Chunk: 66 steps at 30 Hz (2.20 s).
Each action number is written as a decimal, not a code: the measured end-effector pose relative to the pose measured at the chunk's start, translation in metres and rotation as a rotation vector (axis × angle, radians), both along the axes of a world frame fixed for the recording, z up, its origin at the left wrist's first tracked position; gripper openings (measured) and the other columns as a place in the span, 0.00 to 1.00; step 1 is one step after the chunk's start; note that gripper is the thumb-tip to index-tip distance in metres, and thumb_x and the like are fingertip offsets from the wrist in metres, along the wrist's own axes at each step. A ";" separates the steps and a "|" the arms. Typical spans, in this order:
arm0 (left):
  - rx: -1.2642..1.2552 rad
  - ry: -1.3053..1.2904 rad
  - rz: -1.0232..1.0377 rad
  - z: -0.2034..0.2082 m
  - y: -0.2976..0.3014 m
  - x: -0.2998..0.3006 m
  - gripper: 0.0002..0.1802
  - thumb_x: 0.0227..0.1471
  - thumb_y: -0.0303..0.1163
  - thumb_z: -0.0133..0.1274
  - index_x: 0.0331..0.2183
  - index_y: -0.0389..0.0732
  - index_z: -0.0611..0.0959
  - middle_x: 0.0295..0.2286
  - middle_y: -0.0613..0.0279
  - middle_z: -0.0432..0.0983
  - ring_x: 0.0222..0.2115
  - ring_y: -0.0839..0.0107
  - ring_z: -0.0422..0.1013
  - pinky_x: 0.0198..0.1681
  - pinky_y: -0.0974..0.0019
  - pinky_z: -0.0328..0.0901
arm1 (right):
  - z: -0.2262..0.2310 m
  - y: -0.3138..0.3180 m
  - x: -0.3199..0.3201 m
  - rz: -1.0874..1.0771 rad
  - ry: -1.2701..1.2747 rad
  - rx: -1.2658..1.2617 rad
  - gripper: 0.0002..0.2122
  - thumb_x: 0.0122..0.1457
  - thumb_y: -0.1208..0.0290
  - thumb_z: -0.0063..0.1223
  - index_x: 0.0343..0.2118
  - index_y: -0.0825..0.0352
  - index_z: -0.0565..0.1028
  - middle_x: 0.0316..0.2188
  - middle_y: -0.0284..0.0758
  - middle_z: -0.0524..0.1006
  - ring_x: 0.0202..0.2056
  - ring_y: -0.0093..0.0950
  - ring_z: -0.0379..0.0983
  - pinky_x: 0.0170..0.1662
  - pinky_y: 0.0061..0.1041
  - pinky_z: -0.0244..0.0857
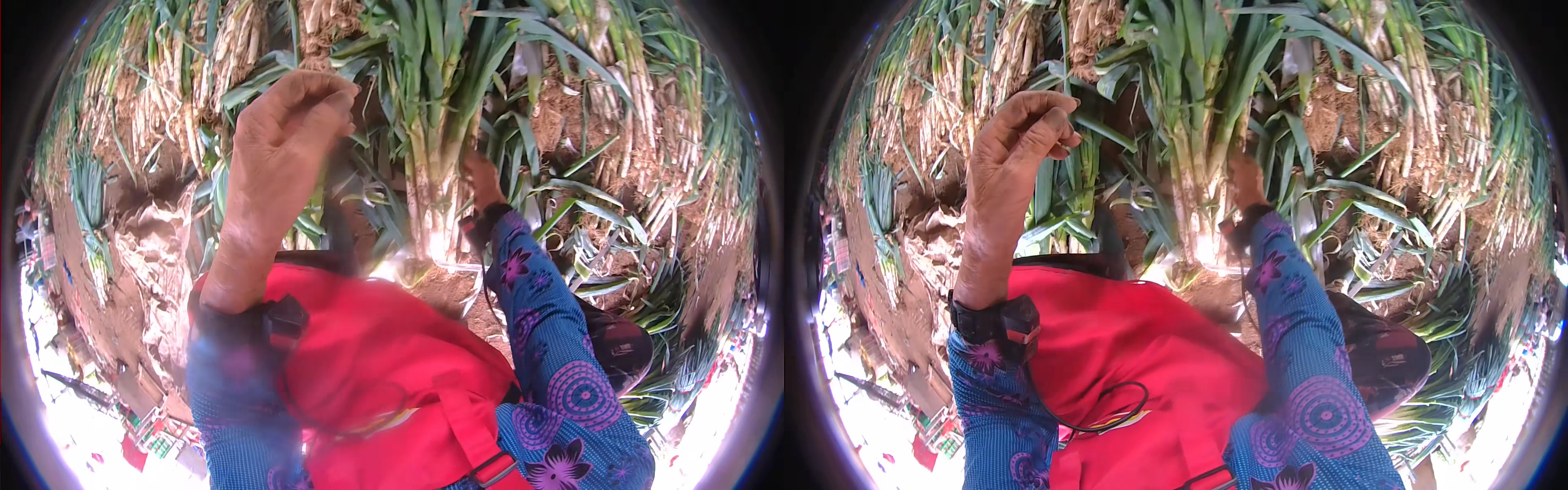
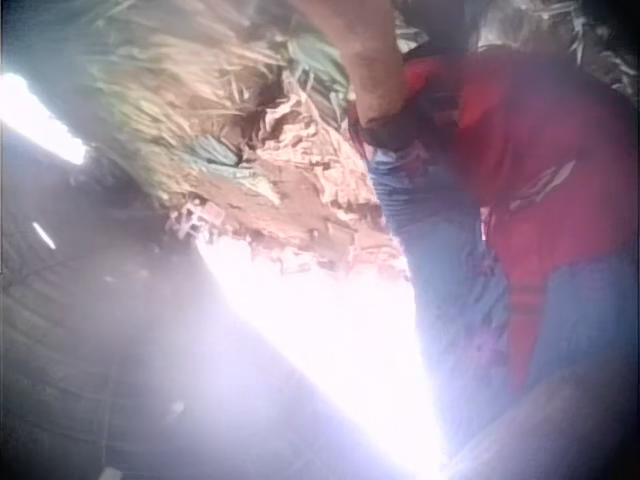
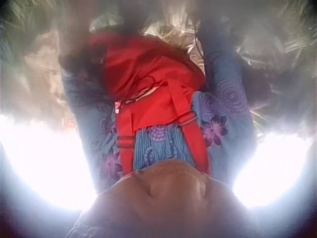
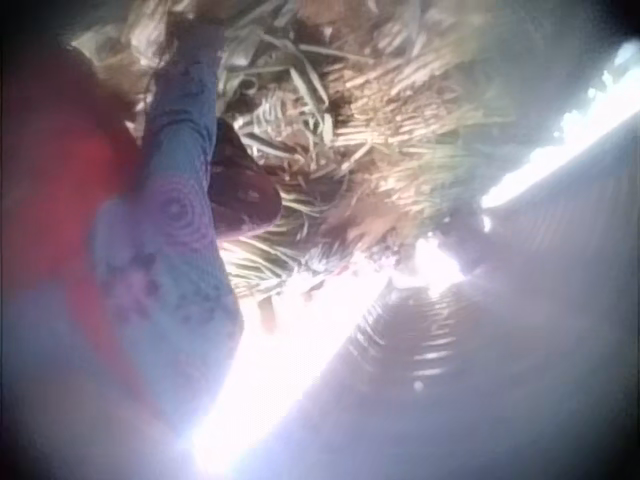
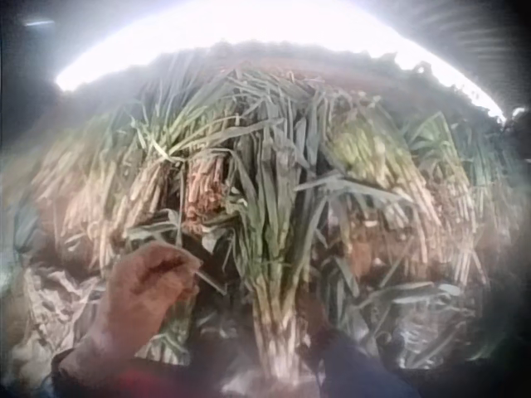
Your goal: The person cuts ties on bundles of leeks with a knife, peels the outer layers from individual leeks by hand, and stacks them onto a pile.
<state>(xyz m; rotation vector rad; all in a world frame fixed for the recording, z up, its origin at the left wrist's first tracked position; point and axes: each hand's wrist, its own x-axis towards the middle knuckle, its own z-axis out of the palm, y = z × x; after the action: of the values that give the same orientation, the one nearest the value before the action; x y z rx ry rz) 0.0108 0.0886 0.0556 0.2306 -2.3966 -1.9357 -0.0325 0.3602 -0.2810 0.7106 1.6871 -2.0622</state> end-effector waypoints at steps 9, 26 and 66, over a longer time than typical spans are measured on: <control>-0.207 0.074 0.008 -0.005 0.008 -0.001 0.06 0.45 0.26 0.53 0.29 0.38 0.81 0.24 0.56 0.75 0.27 0.63 0.73 0.31 0.64 0.68 | -0.044 0.002 -0.072 0.800 0.958 0.714 0.20 0.52 0.67 0.48 0.50 0.62 0.71 0.41 0.42 0.75 0.43 0.39 0.71 0.47 0.37 0.64; -0.188 0.137 -0.046 -0.026 0.017 0.001 0.06 0.44 0.27 0.50 0.28 0.37 0.77 0.25 0.50 0.73 0.30 0.52 0.72 0.33 0.57 0.66 | 0.067 0.021 0.020 0.356 0.661 0.619 0.20 0.61 0.62 0.43 0.52 0.68 0.66 0.45 0.45 0.69 0.47 0.37 0.67 0.53 0.33 0.59; 0.586 0.268 0.145 -0.047 0.056 0.000 0.34 0.42 0.22 0.58 0.53 0.39 0.66 0.38 0.62 0.73 0.40 0.74 0.68 0.44 0.70 0.64 | 0.269 -0.108 0.090 0.221 0.802 0.373 0.17 0.62 0.65 0.40 0.49 0.71 0.69 0.45 0.42 0.70 0.43 0.36 0.68 0.48 0.29 0.60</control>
<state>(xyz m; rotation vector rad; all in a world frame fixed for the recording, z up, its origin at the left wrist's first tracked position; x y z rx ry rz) 0.0106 0.1445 0.0083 0.1465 -1.5643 -2.3667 0.0576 0.2521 -0.0121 -0.2781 2.4719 -2.0115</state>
